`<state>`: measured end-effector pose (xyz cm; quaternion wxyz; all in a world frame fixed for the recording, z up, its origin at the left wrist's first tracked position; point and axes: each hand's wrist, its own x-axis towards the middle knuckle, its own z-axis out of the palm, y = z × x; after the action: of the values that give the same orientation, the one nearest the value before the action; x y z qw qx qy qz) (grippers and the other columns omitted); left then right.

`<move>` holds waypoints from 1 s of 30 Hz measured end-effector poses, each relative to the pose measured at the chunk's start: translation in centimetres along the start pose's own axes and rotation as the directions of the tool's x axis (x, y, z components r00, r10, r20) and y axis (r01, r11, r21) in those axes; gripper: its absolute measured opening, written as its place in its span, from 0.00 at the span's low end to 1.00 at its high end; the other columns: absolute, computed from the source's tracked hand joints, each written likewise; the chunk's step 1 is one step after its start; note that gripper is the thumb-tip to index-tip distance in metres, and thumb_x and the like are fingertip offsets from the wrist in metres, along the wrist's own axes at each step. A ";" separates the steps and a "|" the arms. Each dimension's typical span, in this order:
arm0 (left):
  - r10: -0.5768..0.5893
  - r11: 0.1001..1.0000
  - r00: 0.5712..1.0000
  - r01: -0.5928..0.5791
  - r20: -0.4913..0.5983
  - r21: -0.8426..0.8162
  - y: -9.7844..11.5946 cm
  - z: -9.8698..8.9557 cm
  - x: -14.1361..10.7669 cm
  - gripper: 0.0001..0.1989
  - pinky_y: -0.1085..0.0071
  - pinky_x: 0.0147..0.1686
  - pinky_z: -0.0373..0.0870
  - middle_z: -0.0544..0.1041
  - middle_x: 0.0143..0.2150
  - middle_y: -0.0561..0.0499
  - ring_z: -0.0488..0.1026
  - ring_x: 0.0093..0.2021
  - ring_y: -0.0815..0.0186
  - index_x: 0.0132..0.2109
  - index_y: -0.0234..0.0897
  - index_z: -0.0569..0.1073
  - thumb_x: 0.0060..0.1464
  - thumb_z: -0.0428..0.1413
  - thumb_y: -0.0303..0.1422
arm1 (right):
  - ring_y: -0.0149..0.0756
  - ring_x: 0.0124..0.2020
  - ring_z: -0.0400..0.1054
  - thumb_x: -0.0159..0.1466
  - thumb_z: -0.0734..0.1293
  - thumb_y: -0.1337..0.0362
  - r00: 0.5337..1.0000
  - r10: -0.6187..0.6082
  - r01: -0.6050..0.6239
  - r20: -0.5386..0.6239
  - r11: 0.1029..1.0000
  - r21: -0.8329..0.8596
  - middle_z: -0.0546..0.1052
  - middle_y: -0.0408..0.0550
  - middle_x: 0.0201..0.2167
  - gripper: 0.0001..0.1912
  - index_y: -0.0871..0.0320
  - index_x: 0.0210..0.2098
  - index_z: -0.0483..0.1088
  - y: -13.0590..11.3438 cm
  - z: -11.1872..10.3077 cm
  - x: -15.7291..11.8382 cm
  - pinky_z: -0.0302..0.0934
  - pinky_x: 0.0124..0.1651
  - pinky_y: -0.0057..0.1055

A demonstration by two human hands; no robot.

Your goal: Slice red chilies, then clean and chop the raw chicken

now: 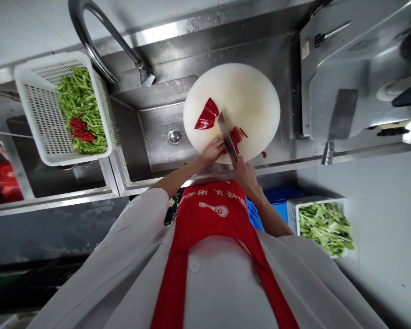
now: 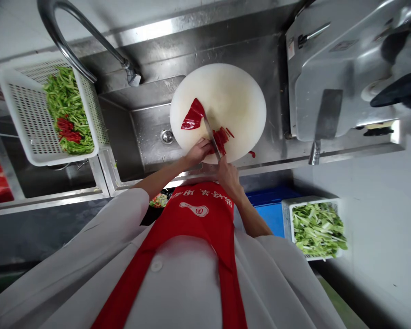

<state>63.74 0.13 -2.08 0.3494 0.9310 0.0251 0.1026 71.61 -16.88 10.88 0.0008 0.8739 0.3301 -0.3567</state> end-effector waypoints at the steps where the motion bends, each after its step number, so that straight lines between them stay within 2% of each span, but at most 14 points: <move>1: 0.004 1.000 1.000 -0.004 -0.003 -0.006 -0.1 0.1 -0.1 0.18 0.57 0.49 0.72 0.74 0.43 0.41 0.69 0.46 0.57 0.41 0.34 0.76 0.72 0.44 0.34 | 0.49 0.41 0.74 0.75 0.51 0.63 1.000 0.007 -0.007 0.003 1.000 -0.001 0.80 0.64 0.41 0.19 0.65 0.58 0.62 -0.3 0.0 0.0 0.59 0.42 0.36; 4: 0.010 0.999 0.999 -0.011 -0.046 -0.030 -0.2 0.4 -0.5 0.17 0.57 0.50 0.72 0.74 0.44 0.42 0.70 0.46 0.58 0.44 0.34 0.76 0.72 0.44 0.35 | 0.50 0.43 0.75 0.75 0.51 0.62 1.000 0.018 -0.018 0.000 1.000 0.021 0.79 0.67 0.44 0.20 0.65 0.59 0.62 -0.8 -0.5 0.4 0.60 0.42 0.36; 7: -0.017 0.999 0.997 0.013 -0.075 -0.050 -0.3 0.9 -0.6 0.17 0.57 0.52 0.72 0.75 0.46 0.42 0.70 0.48 0.58 0.46 0.35 0.76 0.72 0.44 0.35 | 0.50 0.43 0.75 0.75 0.52 0.61 1.000 -0.011 0.011 0.003 0.999 0.039 0.80 0.66 0.44 0.20 0.64 0.60 0.62 -0.9 -0.9 0.3 0.60 0.41 0.36; 10: -0.046 0.998 0.998 0.045 -0.046 -0.039 -0.4 1.5 -0.5 0.17 0.56 0.54 0.72 0.75 0.46 0.40 0.70 0.50 0.56 0.47 0.34 0.77 0.71 0.45 0.35 | 0.50 0.42 0.75 0.74 0.52 0.62 1.000 0.005 -0.006 0.020 0.999 0.040 0.80 0.65 0.41 0.20 0.65 0.59 0.63 -0.5 -0.5 0.0 0.60 0.41 0.36; 13: -0.041 0.999 0.999 0.041 0.002 -0.027 -0.8 1.7 -0.8 0.17 0.56 0.56 0.71 0.75 0.49 0.39 0.70 0.52 0.56 0.50 0.32 0.77 0.71 0.44 0.31 | 0.50 0.41 0.76 0.74 0.53 0.61 0.999 0.036 -0.035 -0.015 0.999 0.038 0.79 0.68 0.42 0.21 0.67 0.58 0.64 0.2 0.4 1.0 0.60 0.40 0.36; 17: -0.033 0.999 0.999 0.033 0.023 -0.010 -0.9 0.6 -1.6 0.17 0.57 0.59 0.70 0.73 0.55 0.39 0.68 0.56 0.57 0.53 0.33 0.76 0.70 0.44 0.29 | 0.52 0.42 0.76 0.74 0.54 0.59 0.999 0.013 -0.011 -0.045 1.000 0.024 0.79 0.69 0.41 0.21 0.68 0.56 0.66 0.8 0.6 2.4 0.60 0.40 0.37; 21: -0.038 0.998 0.999 0.036 0.037 0.059 0.1 -0.7 -1.7 0.16 0.56 0.59 0.69 0.74 0.53 0.40 0.68 0.56 0.56 0.53 0.32 0.76 0.70 0.45 0.29 | 0.51 0.40 0.76 0.74 0.52 0.62 1.000 0.006 -0.007 -0.023 0.999 -0.051 0.80 0.66 0.39 0.20 0.66 0.57 0.65 0.0 -0.1 0.1 0.61 0.40 0.37; 24: -0.052 0.995 0.996 0.045 0.076 0.091 0.1 -0.7 -1.4 0.17 0.57 0.58 0.70 0.75 0.49 0.41 0.69 0.53 0.56 0.52 0.32 0.76 0.70 0.44 0.31 | 0.50 0.41 0.77 0.75 0.50 0.63 1.000 -0.013 0.012 -0.005 0.994 -0.105 0.80 0.63 0.39 0.20 0.64 0.58 0.63 -1.1 0.4 -1.4 0.62 0.42 0.37; 27: -0.052 0.995 0.995 0.045 0.081 0.088 -0.1 -0.2 -1.4 0.18 0.58 0.57 0.71 0.75 0.48 0.41 0.70 0.52 0.57 0.51 0.33 0.76 0.71 0.43 0.32 | 0.48 0.42 0.77 0.75 0.50 0.64 1.000 0.004 -0.004 0.004 0.996 -0.089 0.80 0.63 0.40 0.19 0.64 0.58 0.62 -1.7 0.8 -1.2 0.62 0.44 0.37; 30: -0.037 0.998 0.999 0.035 0.032 0.046 -0.3 0.1 -1.8 0.18 0.56 0.56 0.72 0.75 0.50 0.40 0.70 0.51 0.57 0.53 0.33 0.76 0.72 0.42 0.34 | 0.49 0.44 0.76 0.75 0.50 0.63 1.000 0.008 -0.008 -0.004 1.000 -0.025 0.80 0.65 0.42 0.18 0.64 0.57 0.63 -1.7 0.5 -0.1 0.62 0.44 0.37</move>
<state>62.05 0.11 -2.62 0.3302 0.9397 0.0385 0.0804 70.27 -15.75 11.00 0.0123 0.8758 0.3311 -0.3509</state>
